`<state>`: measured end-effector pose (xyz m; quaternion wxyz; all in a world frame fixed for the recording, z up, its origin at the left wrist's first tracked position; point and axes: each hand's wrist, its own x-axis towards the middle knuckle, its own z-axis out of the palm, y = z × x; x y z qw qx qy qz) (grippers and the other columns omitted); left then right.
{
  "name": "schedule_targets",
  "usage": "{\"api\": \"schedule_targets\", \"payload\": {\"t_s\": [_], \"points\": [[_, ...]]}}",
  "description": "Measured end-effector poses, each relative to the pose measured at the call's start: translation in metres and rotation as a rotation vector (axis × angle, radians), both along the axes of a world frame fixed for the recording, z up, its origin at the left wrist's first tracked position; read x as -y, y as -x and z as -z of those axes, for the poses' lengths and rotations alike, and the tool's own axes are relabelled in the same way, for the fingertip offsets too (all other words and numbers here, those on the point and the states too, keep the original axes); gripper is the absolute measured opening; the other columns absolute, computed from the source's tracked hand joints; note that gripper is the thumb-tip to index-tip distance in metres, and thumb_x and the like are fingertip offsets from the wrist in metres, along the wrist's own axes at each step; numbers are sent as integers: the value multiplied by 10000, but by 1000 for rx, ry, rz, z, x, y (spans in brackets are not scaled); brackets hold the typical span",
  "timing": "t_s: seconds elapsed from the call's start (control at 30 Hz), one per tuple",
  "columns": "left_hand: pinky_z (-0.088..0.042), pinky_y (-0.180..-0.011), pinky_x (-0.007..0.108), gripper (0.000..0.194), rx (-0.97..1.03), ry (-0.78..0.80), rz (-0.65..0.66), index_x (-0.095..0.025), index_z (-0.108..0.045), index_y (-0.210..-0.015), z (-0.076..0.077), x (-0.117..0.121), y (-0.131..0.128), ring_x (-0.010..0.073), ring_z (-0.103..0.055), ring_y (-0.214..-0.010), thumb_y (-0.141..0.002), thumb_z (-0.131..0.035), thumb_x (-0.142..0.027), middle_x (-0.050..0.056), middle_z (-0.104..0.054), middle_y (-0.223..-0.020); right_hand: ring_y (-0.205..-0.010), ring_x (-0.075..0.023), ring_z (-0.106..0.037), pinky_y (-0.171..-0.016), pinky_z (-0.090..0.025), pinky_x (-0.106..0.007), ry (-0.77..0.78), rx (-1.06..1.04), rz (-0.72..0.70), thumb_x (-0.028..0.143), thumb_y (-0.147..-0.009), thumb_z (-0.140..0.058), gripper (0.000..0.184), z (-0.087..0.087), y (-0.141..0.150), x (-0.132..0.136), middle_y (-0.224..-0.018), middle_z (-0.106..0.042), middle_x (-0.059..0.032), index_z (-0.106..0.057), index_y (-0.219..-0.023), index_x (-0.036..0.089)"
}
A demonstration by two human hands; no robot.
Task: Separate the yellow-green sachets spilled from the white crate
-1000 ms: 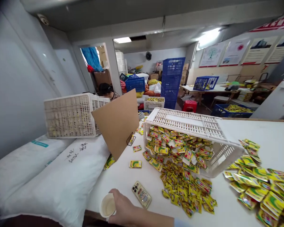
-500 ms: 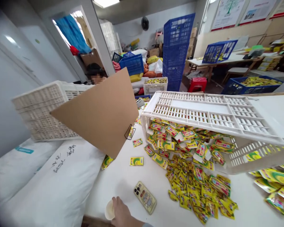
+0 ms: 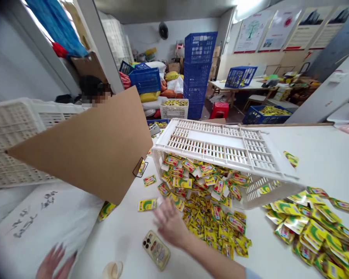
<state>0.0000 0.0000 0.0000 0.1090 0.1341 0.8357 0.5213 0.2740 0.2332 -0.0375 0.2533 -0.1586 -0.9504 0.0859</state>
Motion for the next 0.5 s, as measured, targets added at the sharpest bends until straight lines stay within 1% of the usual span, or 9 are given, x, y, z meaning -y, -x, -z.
{"api": "schedule_targets", "payload": {"t_s": [0.03, 0.1, 0.13, 0.2, 0.27, 0.3, 0.37, 0.43, 0.5], "points": [[-388, -953, 522, 709, -16, -35, 13, -210, -307, -1303, -2, -19, 12, 307, -402, -1200, -707, -642, -397, 145, -377, -1344, -1338, -343, -70, -1032, -185, -586, -132, -47, 104, 203, -737, -528, 767, -30, -9, -34, -1399, -317, -115, -130, -1391, 243], [-323, -1005, 526, 937, -79, -96, 48, -169, -197, -1345, -6, -59, 38, 324, -313, -1264, -601, -688, -456, 200, -311, -1382, -1329, -369, -68, -1029, -161, -599, -331, -36, 313, 285, -766, -544, 703, -85, -21, -97, -1397, -299, -146, -200, -1375, 205], [-311, -1018, 507, 966, -93, -108, 53, -157, -193, -1343, -7, -77, 50, 318, -301, -1273, -577, -688, -475, 206, -312, -1382, -1321, -391, -77, -1025, -156, -604, -386, 6, 407, 327, -764, -555, 697, -107, -25, -123, -1385, -306, -175, -238, -1362, 160], [-373, -984, 460, 859, -97, -104, 94, -132, -341, -1264, -7, -106, 69, 314, -414, -1202, -565, -664, -514, 194, -452, -1287, -1300, -415, -139, -1010, -202, -585, -416, 143, 603, 357, -749, -574, 700, -136, -32, -161, -1356, -338, -215, -293, -1336, 100], [-472, -868, 413, 651, -89, -83, 160, -120, -523, -1055, -1, -126, 80, 304, -574, -1007, -583, -607, -559, 157, -624, -1053, -1243, -402, -287, -965, -310, -529, -408, 265, 713, 319, -754, -566, 611, -145, -39, -180, -1291, -427, -217, -377, -1288, 91], [-504, -792, 393, 566, -91, -65, 192, -123, -571, -930, 4, -133, 80, 294, -622, -888, -594, -577, -578, 134, -667, -914, -1196, -374, -369, -937, -356, -490, -402, 304, 728, 282, -765, -549, 540, -144, -42, -184, -1250, -478, -200, -420, -1258, 107], [-514, -651, 360, 466, -110, -20, 247, -143, -590, -738, 15, -144, 75, 272, -640, -694, -624, -531, -590, 94, -670, -694, -1097, -314, -480, -892, -410, -426, -397, 338, 717, 208, -784, -506, 426, -138, -45, -186, -1180, -548, -163, -483, -1203, 141], [-491, -588, 338, 405, -139, 20, 302, -159, -593, -670, 25, -154, 61, 253, -622, -606, -665, -513, -556, 70, -646, -602, -1060, -291, -510, -881, -423, -407, -395, 345, 706, 164, -785, -483, 399, -132, -46, -185, -1162, -568, -147, -503, -1183, 152], [-478, -609, 333, 353, -168, 41, 345, -164, -615, -715, 30, -164, 43, 244, -621, -618, -727, -477, -489, 73, -654, -633, -1068, -297, -507, -880, -425, -409, -410, 358, 706, 158, -785, -476, 402, -128, -47, -185, -1168, -567, -147, -504, -1186, 146]]}}
